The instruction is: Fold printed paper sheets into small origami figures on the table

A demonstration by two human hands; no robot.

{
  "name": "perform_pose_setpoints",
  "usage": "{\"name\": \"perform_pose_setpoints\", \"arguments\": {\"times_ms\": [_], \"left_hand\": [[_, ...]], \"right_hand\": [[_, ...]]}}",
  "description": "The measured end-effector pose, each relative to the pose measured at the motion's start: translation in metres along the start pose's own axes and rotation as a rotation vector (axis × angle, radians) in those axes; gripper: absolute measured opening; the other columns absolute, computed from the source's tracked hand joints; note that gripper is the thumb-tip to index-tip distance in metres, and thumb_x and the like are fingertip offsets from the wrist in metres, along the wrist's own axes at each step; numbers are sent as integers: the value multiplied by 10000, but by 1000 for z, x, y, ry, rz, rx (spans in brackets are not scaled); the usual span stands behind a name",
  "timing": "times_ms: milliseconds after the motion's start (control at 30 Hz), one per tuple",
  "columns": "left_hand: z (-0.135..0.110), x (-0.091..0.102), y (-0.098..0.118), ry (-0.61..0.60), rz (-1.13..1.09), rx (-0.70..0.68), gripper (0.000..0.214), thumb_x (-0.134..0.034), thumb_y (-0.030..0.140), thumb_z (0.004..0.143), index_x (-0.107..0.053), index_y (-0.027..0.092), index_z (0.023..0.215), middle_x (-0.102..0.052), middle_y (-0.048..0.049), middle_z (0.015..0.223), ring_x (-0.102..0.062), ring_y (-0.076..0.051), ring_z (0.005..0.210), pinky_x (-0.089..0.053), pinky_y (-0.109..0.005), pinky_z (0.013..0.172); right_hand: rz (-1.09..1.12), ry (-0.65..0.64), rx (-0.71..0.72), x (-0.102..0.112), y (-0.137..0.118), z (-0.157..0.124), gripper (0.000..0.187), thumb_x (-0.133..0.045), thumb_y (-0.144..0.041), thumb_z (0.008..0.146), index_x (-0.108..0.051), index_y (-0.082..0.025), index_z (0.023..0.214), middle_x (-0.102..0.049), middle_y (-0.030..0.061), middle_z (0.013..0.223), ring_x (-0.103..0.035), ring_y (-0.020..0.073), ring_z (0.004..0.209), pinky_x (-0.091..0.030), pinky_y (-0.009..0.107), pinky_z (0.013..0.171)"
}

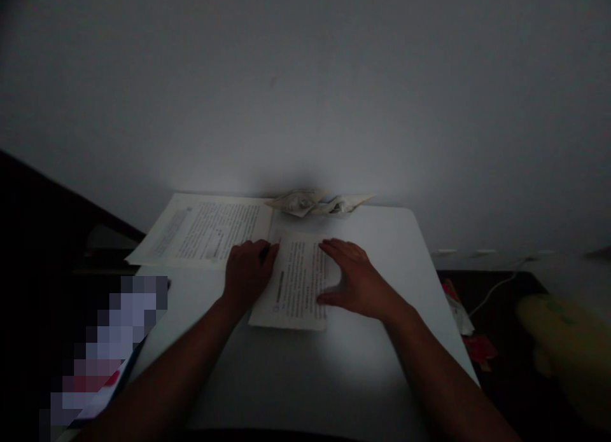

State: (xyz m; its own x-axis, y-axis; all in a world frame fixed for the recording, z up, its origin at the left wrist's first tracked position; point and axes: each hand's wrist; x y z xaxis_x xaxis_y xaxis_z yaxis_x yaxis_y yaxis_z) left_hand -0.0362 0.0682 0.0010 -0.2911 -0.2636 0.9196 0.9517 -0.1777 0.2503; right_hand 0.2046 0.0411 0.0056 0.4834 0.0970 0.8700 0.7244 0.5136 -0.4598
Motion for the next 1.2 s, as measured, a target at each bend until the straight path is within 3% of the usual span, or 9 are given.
{"name": "perform_pose_setpoints", "arguments": {"times_ms": [133,267,467,700,1100,1200], "left_hand": [[0,1,1,-4,9,8,354,-391,374,919,-637,176,761,-624,-65,697,-557,-208,698,-377,-352,740],[-1,1,1,-22,-8,21,367,-384,372,920,-648,166,769,-622,-75,705,-555,-213,698,-376,-362,747],[0,0,1,-24,-9,14,343,-403,357,919,-638,169,755,-623,-69,695,-562,-216,716,-373,-361,750],[-1,2,3,-31,-15,19,338,-398,353,919,-633,170,758,-628,-70,704,-561,-214,715,-372,-360,741],[-1,3,3,-40,15,23,340,-394,365,923,-624,170,766,-642,-77,726,-578,-219,743,-377,-362,765],[0,7,5,-31,-40,41,300,-414,364,920,-624,151,905,-656,-78,769,-592,-224,768,-384,-364,782]], "right_hand": [[-4,59,-20,-4,2,4,796,-690,-487,717,-372,-223,1397,-480,124,1385,-408,294,1295,-306,505,1067],[-37,30,-47,-4,2,5,925,-735,-537,642,-345,-192,1407,-449,144,1411,-389,299,1311,-281,506,1085],[-81,-124,-2,2,-2,4,1143,-728,-662,536,-235,-200,1458,-267,160,1513,-231,320,1391,-171,547,1116],[-133,-199,15,1,-4,2,1326,-725,-736,398,-186,-187,1478,-112,191,1547,-98,372,1410,-121,575,1110],[-146,-231,21,3,-4,5,1337,-767,-671,400,-144,-199,1485,-62,189,1554,-60,397,1408,-97,599,1098],[-152,-230,14,4,-6,5,1354,-736,-721,388,-151,-181,1484,-66,201,1550,-53,381,1413,-88,582,1109]]}}
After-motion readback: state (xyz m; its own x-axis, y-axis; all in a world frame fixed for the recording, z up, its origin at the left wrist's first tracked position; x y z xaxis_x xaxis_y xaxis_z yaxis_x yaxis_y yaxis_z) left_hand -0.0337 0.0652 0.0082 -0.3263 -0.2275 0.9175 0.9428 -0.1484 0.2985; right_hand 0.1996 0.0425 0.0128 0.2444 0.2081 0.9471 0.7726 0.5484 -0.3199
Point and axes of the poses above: each hand's wrist, its own z-axis towards the middle knuckle, its own x-axis out of the back of the hand, y = z × x
